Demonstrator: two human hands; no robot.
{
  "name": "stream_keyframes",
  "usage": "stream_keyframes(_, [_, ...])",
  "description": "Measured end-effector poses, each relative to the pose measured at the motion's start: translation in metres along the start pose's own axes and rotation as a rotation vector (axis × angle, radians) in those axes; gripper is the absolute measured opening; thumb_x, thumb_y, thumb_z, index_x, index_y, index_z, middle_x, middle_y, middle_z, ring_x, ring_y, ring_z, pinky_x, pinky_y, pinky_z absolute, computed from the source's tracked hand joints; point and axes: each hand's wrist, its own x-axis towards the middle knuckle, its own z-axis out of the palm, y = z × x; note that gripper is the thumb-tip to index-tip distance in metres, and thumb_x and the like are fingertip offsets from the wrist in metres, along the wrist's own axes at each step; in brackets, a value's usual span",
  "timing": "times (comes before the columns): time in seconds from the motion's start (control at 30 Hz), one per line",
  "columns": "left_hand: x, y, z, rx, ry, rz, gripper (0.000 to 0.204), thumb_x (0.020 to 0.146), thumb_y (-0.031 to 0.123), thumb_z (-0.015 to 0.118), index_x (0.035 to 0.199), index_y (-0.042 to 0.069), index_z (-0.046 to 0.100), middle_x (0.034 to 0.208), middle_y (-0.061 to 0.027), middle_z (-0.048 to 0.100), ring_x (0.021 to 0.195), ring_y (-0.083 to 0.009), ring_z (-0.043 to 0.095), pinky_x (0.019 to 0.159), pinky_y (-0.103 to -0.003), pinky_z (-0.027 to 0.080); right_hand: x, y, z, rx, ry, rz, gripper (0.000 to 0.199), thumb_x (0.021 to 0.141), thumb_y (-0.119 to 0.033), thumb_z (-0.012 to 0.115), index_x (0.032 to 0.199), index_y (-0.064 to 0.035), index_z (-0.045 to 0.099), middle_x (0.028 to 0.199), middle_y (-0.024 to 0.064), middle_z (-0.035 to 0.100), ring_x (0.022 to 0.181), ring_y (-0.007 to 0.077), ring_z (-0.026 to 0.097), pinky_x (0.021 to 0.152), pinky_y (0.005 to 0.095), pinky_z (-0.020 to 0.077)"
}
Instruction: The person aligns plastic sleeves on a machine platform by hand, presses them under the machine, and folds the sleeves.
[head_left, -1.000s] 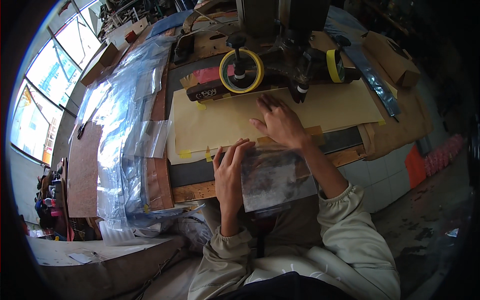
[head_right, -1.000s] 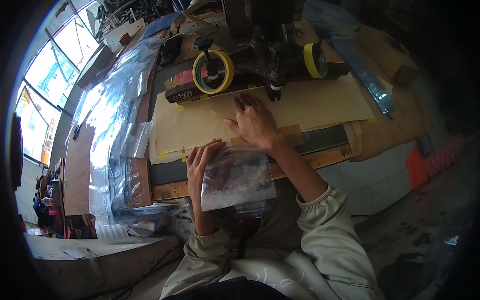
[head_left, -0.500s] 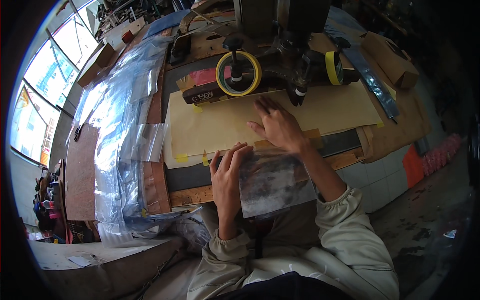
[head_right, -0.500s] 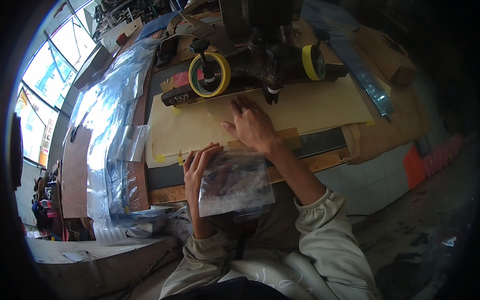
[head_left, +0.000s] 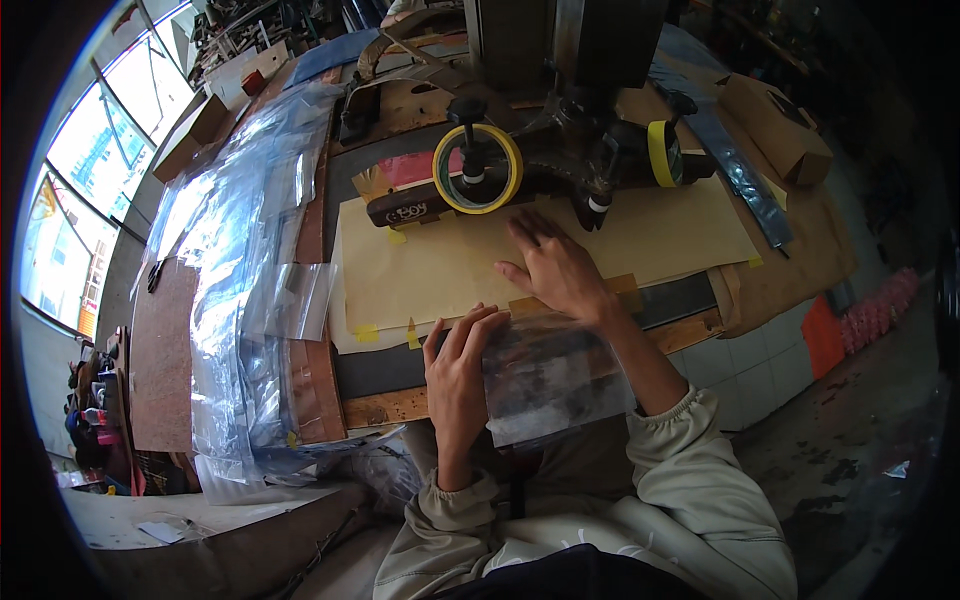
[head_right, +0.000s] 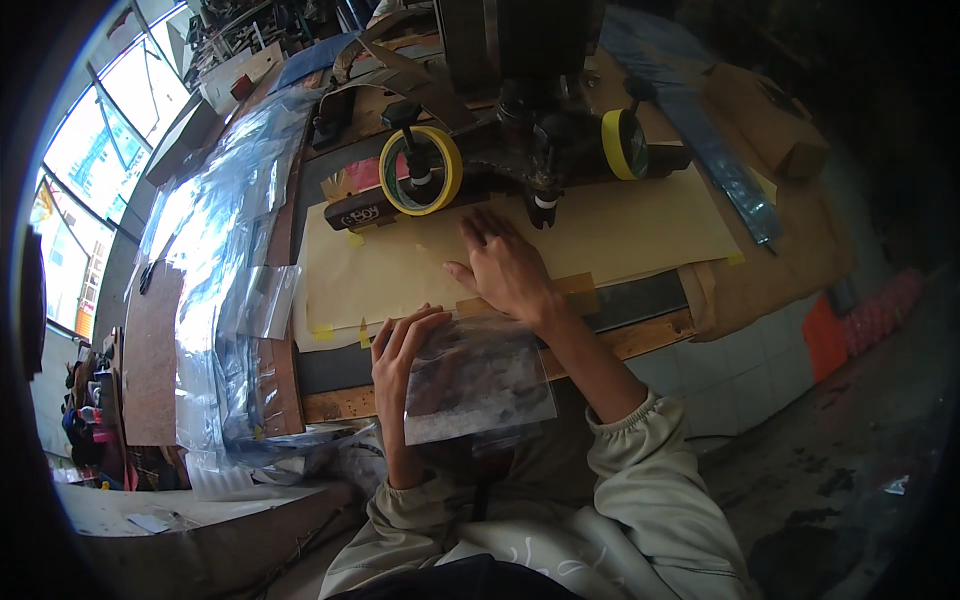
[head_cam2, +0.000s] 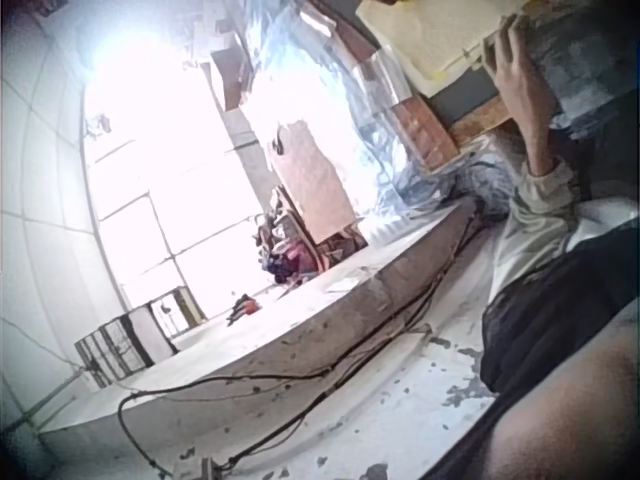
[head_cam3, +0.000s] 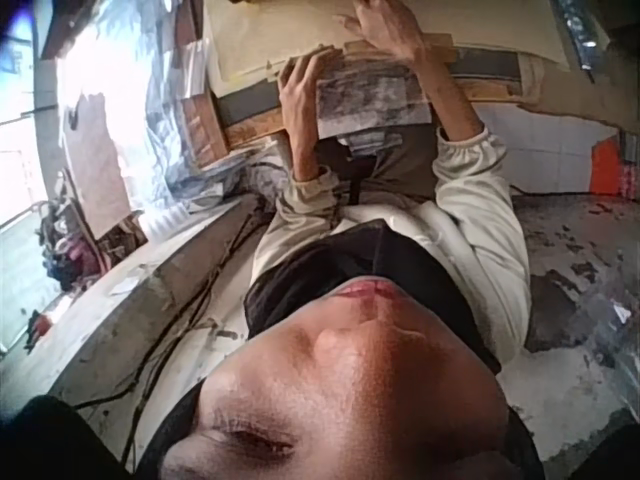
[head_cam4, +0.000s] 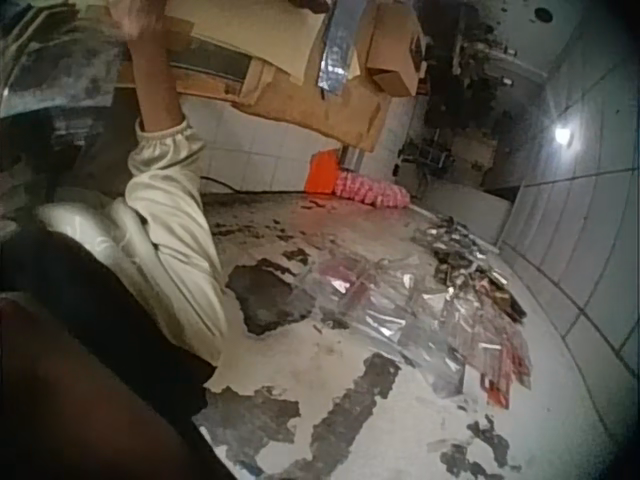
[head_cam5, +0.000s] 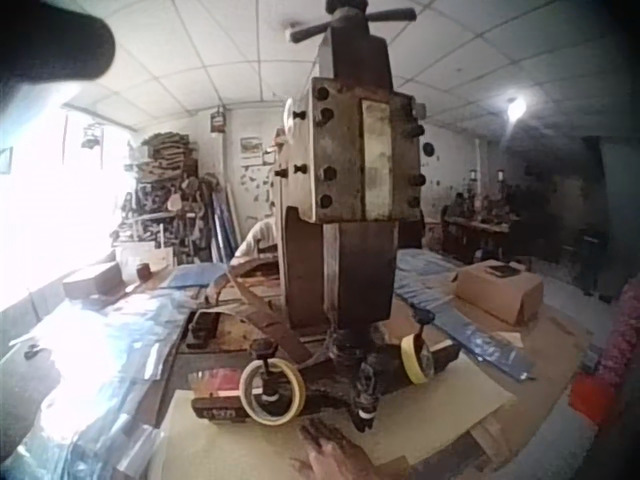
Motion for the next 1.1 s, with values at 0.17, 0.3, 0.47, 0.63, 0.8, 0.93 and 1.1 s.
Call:
stream_keyframes(0.17, [0.0008,0.0017,-0.003,-0.004,-0.004,-0.004,0.038,0.073,0.003,0.045,0.109,0.01,0.053,0.111,-0.0051,0.055,0.111,-0.0214,0.048,0.1,-0.038,0.024,0.0003,-0.0002,0.002,-0.015,0.022,-0.023,0.058,0.083,-0.036,0.053,0.118,0.0077,0.042,0.122,0.024,0.045,0.116,0.0337,0.042,0.098,0.0373,0.0347])
stream_keyframes(0.3, [0.0007,0.0016,-0.002,-0.013,-0.002,0.0,0.037,0.073,0.005,0.047,0.109,0.01,0.053,0.111,-0.0055,0.055,0.112,-0.0216,0.048,0.1,-0.039,0.024,-0.0008,0.0013,0.0025,0.003,0.001,0.005,0.06,0.082,-0.037,0.053,0.119,0.0087,0.042,0.123,0.024,0.044,0.117,0.034,0.041,0.099,0.0368,0.0333])
stream_keyframes(0.47, [0.0003,0.0009,-0.002,-0.014,-0.009,0.007,0.035,0.075,0.006,0.045,0.109,0.01,0.053,0.111,-0.0056,0.055,0.113,-0.0213,0.047,0.099,-0.039,0.024,-0.0007,0.0013,0.0027,-0.004,-0.006,-0.001,0.06,0.082,-0.037,0.052,0.12,0.0087,0.041,0.124,0.0241,0.043,0.118,0.0338,0.04,0.099,0.0366,0.0332])
stream_keyframes(0.63, [0.0025,0.0037,-0.0036,-0.013,-0.005,-0.01,0.033,0.077,0.01,0.042,0.108,0.009,0.053,0.111,-0.0055,0.055,0.112,-0.0209,0.047,0.1,-0.038,0.024,-0.0003,0.0021,0.0029,0.0,-0.014,0.006,0.06,0.082,-0.037,0.053,0.12,0.0086,0.042,0.124,0.0243,0.043,0.117,0.0338,0.041,0.099,0.0366,0.0333])
stream_keyframes(0.8, [0.0022,0.0031,-0.002,0.003,-0.009,-0.006,0.033,0.078,0.012,0.04,0.109,0.01,0.053,0.111,-0.006,0.055,0.112,-0.0207,0.047,0.1,-0.038,0.024,-0.0011,0.0029,0.0039,-0.025,0.035,-0.017,0.057,0.083,-0.037,0.052,0.117,0.0074,0.044,0.12,0.0237,0.047,0.114,0.0332,0.043,0.097,0.0369,0.0356])
stream_keyframes(0.93, [0.0005,0.0048,-0.0037,0.015,-0.003,0.006,0.035,0.078,0.011,0.039,0.11,0.01,0.052,0.111,-0.0067,0.055,0.112,-0.0215,0.048,0.099,-0.038,0.024,-0.0014,0.0016,0.0056,0.001,0.054,-0.018,0.057,0.081,-0.035,0.055,0.115,0.0091,0.045,0.119,0.0243,0.048,0.114,0.034,0.043,0.097,0.0368,0.0354])
stream_keyframes(1.1, [-0.0052,0.0011,-0.0021,0.019,0.028,0.056,0.037,0.076,0.007,0.038,0.11,0.01,0.052,0.113,-0.007,0.054,0.11,-0.0227,0.048,0.099,-0.038,0.025,-0.004,0.003,0.0108,0.026,0.098,-0.034,0.054,0.079,-0.033,0.057,0.112,0.0088,0.047,0.117,0.0239,0.049,0.112,0.0339,0.046,0.095,0.0366,0.0373])
